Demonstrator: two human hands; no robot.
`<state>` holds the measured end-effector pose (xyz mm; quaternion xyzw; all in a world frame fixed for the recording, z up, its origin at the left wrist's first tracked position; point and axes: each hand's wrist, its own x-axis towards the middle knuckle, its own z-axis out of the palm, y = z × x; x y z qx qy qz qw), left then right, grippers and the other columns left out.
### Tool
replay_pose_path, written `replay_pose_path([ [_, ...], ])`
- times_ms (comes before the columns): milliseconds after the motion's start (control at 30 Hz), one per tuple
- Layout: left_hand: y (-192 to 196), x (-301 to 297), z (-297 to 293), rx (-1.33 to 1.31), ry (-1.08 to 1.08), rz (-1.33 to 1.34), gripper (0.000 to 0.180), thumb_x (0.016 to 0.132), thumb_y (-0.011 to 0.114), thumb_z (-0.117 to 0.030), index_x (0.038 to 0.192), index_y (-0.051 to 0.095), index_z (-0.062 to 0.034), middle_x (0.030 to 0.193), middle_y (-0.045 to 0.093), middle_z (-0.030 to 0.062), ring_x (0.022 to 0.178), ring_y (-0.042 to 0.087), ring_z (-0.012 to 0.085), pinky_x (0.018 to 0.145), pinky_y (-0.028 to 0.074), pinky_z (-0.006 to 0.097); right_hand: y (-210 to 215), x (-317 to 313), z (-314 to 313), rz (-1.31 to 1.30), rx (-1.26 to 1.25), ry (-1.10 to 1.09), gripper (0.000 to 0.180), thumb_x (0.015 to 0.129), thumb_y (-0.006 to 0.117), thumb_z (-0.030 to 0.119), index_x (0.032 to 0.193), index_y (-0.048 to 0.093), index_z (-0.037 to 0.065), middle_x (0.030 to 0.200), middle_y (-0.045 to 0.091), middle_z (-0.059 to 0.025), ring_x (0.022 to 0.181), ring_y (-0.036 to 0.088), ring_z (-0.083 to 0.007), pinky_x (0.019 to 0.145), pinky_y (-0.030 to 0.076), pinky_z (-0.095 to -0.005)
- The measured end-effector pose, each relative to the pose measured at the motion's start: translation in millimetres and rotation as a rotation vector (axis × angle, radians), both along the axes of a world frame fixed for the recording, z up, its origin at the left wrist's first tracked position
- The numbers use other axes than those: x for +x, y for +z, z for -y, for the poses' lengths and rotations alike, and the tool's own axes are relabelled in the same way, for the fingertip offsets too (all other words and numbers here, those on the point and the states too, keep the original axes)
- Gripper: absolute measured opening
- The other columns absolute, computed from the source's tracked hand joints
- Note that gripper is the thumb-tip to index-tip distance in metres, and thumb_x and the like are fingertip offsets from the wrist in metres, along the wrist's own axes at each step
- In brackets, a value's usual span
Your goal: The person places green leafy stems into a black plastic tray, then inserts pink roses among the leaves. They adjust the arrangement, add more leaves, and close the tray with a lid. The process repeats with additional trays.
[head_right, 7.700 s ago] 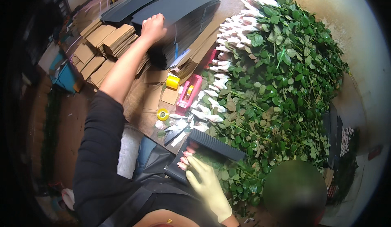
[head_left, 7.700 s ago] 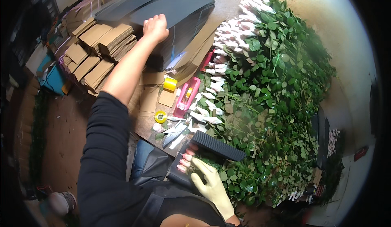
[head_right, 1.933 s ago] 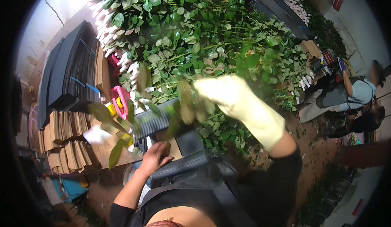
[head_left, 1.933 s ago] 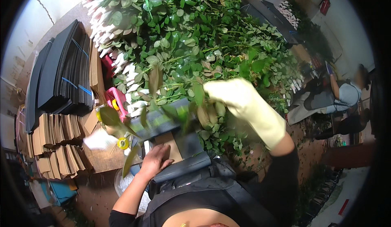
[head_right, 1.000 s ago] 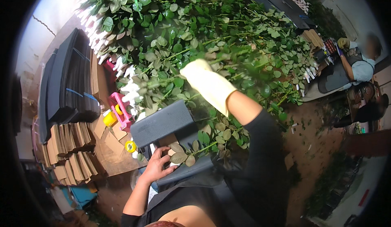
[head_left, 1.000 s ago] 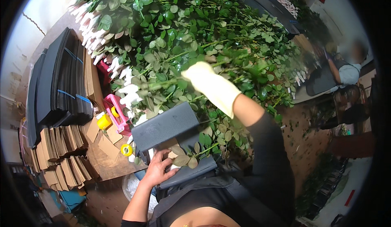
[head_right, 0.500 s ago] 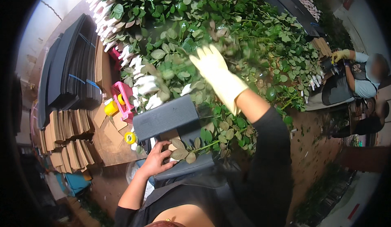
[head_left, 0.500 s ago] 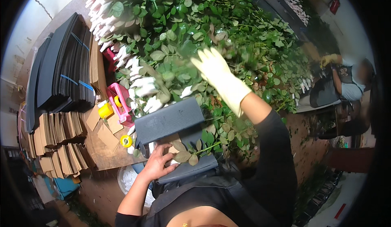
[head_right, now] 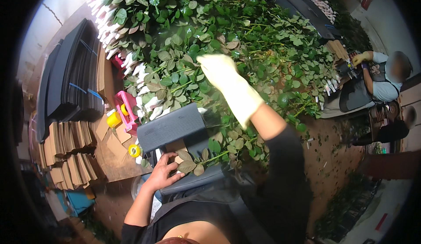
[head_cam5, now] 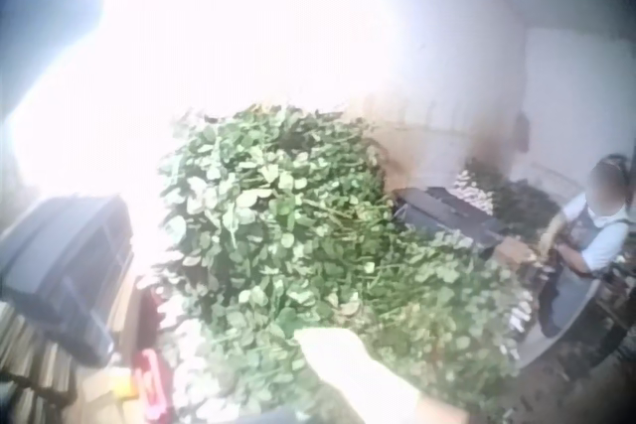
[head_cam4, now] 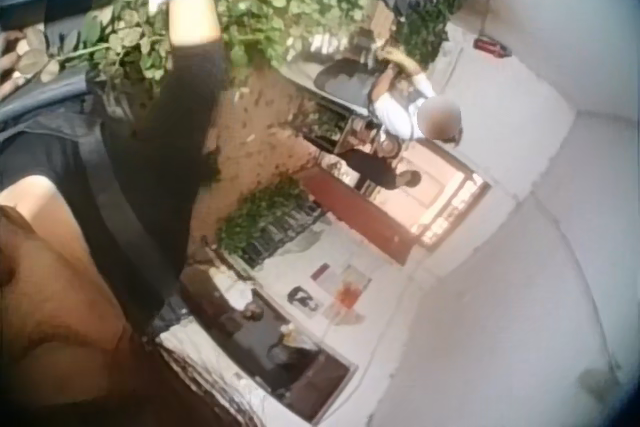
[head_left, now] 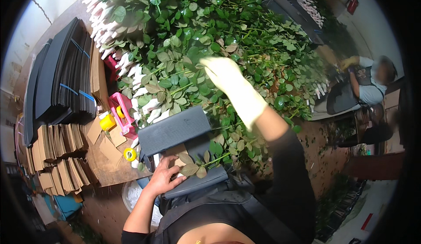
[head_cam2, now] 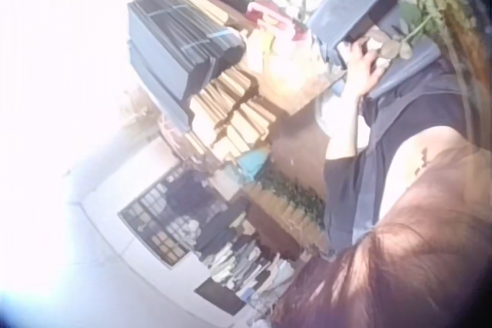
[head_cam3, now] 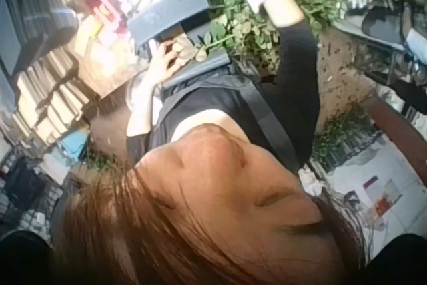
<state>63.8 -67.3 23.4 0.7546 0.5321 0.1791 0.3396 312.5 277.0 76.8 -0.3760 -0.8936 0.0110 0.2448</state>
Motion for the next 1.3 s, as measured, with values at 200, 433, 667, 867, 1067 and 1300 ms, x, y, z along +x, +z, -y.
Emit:
replay_pose_path([
  [200,1,0,6,-0.045,0.063,0.047,0.032,0.084,0.082,-0.032,0.100,0.073,-0.0051,0.137,0.054,0.0237,0.123,0.053,0.0421,0.104,0.046,0.049,-9,-57,-46,0.757,-0.038,-0.187,0.019,0.094,0.066,0.030,0.104,0.076,0.017,0.117,0.070,-0.0017,0.115,0.062,-0.0197,0.107,0.039,-0.0409],
  [433,-7,-1,2,0.044,-0.001,0.037,0.032,0.085,0.082,-0.033,0.106,0.075,-0.0090,0.134,0.055,0.0215,0.128,0.051,0.0399,0.111,0.040,0.051,69,31,15,-0.374,-0.277,0.108,0.026,0.090,0.060,0.001,0.113,0.071,0.002,0.103,0.075,-0.0152,0.091,0.073,-0.0303,0.083,0.057,-0.0356],
  [667,-21,0,13,-0.181,0.245,0.269,0.068,0.078,0.089,-0.037,0.136,0.062,-0.0145,0.135,0.060,0.0159,0.118,0.063,0.0362,0.098,0.053,0.045,74,93,140,-0.062,-0.885,0.219,0.027,0.086,0.059,-0.010,0.106,0.074,0.002,0.083,0.070,-0.0091,0.073,0.063,-0.0155,0.063,0.049,-0.0285],
  [867,-19,-2,8,-0.219,0.094,0.328,0.059,0.084,0.086,-0.024,0.135,0.062,-0.0080,0.123,0.055,0.0104,0.105,0.063,0.0250,0.087,0.056,0.033,-12,129,179,-0.020,-1.334,-0.080,0.005,0.088,0.066,0.002,0.087,0.072,0.003,0.074,0.064,-0.0074,0.069,0.063,-0.0135,0.060,0.049,-0.0304],
  [1067,-12,-1,5,-0.193,0.089,0.377,0.043,0.092,0.078,-0.023,0.130,0.065,-0.0075,0.125,0.052,0.0123,0.109,0.060,0.0279,0.092,0.053,0.036,15,54,55,0.008,-0.012,0.119,0.024,0.096,0.060,0.022,0.112,0.075,0.011,0.100,0.076,-0.0133,0.086,0.072,-0.0335,0.081,0.059,-0.0438],
  [1300,-29,3,12,0.111,0.213,0.185,0.019,0.090,0.073,-0.012,0.109,0.078,-0.0092,0.101,0.069,0.0074,0.101,0.063,0.0285,0.092,0.049,0.040,10,-16,-17,0.616,-0.168,-0.233,0.025,0.094,0.063,0.022,0.113,0.075,0.011,0.130,0.065,-0.0091,0.121,0.060,-0.0265,0.109,0.044,-0.0377],
])
